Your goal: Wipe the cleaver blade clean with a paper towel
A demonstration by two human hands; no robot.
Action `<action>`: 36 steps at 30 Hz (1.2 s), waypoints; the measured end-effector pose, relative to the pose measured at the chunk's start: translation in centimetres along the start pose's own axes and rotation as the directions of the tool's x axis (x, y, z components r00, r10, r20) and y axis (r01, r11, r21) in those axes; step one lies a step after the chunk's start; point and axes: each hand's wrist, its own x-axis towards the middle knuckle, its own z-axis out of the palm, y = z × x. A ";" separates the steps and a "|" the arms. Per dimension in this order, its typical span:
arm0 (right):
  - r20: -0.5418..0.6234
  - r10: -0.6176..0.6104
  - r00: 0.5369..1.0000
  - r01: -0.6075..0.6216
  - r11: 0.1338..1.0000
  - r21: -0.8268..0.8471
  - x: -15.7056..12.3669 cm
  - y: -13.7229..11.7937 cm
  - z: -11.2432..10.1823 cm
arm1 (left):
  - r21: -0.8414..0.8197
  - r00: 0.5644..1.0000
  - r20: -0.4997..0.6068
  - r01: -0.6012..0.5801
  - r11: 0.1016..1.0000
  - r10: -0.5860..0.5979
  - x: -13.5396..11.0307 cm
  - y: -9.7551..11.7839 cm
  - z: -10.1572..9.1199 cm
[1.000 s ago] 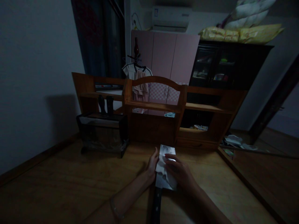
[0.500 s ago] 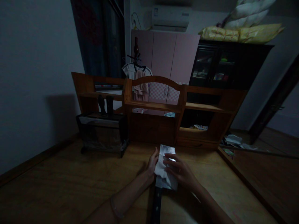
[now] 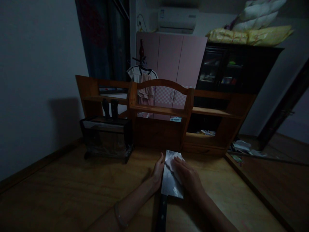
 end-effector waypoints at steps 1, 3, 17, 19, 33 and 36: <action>0.035 -0.026 0.999 0.026 1.000 -0.016 0.1 0.1 0.0 | 0.004 1.000 0.000 -0.004 1.000 0.004 0.1 -0.1 -0.2; 0.092 -0.047 0.995 0.050 0.998 -0.037 0.2 -0.1 0.0 | 0.026 1.000 -0.012 -0.018 0.999 0.019 0.4 -0.2 -0.6; 0.097 0.196 0.976 -0.182 0.974 -0.138 0.4 0.4 0.1 | 0.095 0.981 0.193 0.002 0.995 -0.021 -0.2 -0.5 0.4; 0.117 0.174 0.978 -0.155 0.975 -0.158 0.3 0.4 0.0 | 0.088 0.982 0.189 -0.001 0.996 -0.016 -0.2 -0.5 0.6; 0.252 -0.026 0.967 0.056 0.992 -0.110 0.3 -2.4 -1.1 | 0.036 0.998 0.061 -0.013 0.999 0.011 0.2 -0.3 -0.4; 0.313 -0.082 0.946 0.110 0.991 -0.073 0.2 -3.9 -1.9 | 0.066 0.996 -0.089 0.001 0.998 0.005 0.3 -0.4 -0.6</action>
